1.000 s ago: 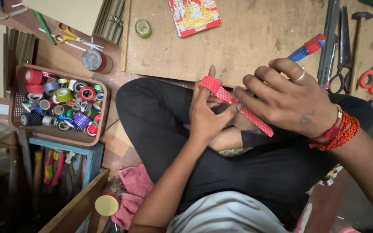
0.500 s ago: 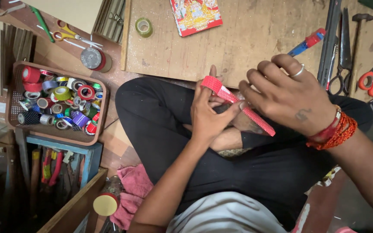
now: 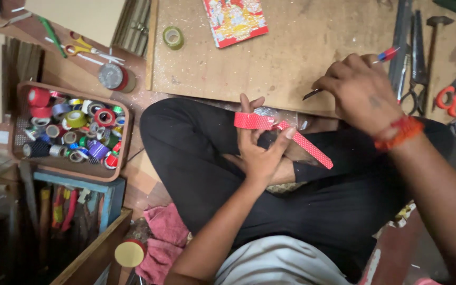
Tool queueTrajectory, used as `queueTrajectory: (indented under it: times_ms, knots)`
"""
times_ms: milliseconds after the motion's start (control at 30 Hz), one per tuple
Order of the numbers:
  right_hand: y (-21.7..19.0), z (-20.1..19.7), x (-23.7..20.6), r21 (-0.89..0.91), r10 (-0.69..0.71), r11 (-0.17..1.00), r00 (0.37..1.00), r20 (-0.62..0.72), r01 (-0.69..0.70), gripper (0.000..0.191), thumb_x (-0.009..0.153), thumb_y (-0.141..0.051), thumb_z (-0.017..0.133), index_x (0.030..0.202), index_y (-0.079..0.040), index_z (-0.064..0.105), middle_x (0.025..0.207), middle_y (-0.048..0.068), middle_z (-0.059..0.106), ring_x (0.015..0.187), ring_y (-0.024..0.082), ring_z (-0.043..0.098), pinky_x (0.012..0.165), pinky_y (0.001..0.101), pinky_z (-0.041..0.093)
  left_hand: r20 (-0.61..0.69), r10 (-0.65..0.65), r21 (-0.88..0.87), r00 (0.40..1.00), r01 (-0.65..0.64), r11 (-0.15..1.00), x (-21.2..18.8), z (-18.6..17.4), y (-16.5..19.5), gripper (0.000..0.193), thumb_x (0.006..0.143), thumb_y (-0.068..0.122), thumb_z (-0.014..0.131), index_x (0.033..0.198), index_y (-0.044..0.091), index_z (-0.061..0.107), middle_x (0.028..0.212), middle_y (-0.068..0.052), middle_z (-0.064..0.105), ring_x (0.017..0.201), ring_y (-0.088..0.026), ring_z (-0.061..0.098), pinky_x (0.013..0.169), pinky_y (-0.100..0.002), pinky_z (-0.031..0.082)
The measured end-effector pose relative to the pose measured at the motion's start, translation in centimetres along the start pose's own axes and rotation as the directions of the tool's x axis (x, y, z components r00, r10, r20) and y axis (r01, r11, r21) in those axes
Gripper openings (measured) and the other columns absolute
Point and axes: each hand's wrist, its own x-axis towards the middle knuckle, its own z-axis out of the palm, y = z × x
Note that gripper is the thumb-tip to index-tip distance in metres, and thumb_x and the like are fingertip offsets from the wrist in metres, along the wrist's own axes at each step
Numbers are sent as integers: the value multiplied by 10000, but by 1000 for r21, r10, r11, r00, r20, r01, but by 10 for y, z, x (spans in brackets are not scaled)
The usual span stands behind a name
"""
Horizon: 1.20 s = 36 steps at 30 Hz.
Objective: The person sits cross-legged on the floor and wraps red patterned tape around the edges of small printed religious picture cards, pressing the tape down and trimming the excess with a utility knife. They finish one card, set it on a stack, and begin taping the next card.
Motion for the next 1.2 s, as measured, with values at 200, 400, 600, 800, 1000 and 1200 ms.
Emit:
queueTrajectory:
  times_ms: [200, 400, 600, 800, 1000, 1200]
  knots:
    - [15, 28, -23, 296, 202, 945, 958, -202, -137, 441, 877, 4, 648, 1309, -66, 702, 1267, 125, 701, 1207, 327, 619, 1031, 453, 452, 177, -98, -213, 979, 135, 968, 3, -1, -38, 971, 944, 92, 805, 1715, -3, 224, 1382, -114, 545, 1246, -161, 553, 1118, -307, 479]
    - [-74, 4, -74, 592, 332, 797, 905, -264, -119, 420, 937, 9, 576, 1351, -31, 630, 1380, 169, 662, 1322, 330, 608, 1149, 460, 425, 200, -65, -242, 978, 114, 964, 4, 8, -38, 1042, 899, 51, 810, 1702, 22, 146, 1397, -108, 504, 1231, -149, 531, 1087, -296, 470]
    - [-83, -5, -63, 717, 320, 683, 940, -121, -140, 367, 973, -50, 609, 1338, -27, 635, 1381, 154, 658, 1377, 327, 572, 1135, 464, 421, 240, -95, -230, 966, 152, 961, 5, 8, -27, 1085, 884, 84, 827, 1694, 29, 107, 1435, -126, 491, 1109, -153, 579, 998, -288, 517]
    - [-73, -4, -59, 787, 253, 613, 961, -107, -74, 409, 937, -14, 594, 1343, -30, 633, 1401, 165, 654, 1391, 352, 551, 1128, 458, 433, 236, -80, -223, 969, 134, 966, 8, 4, -27, 1052, 900, 65, 812, 1701, 11, 133, 1448, -134, 496, 1103, -127, 603, 989, -277, 528]
    - [-72, 0, -97, 745, 428, 637, 895, -130, -196, 306, 944, -55, 651, 1244, -34, 707, 1257, 143, 727, 1278, 323, 656, 1070, 419, 473, 176, -93, -357, 980, 151, 922, 13, 5, -39, 1030, 889, -28, 786, 1676, -1, 121, 1377, -134, 494, 914, -104, 599, 823, -272, 554]
    - [-92, 21, -117, 838, 722, 460, 673, -162, -293, 187, 919, -73, 785, 1096, -18, 758, 1100, 142, 768, 1055, 244, 760, 942, 334, 570, 218, -123, -375, 968, 199, 906, 15, 5, -38, 1006, 885, -11, 788, 1666, -6, 154, 1357, -122, 512, 929, -98, 603, 860, -273, 547]
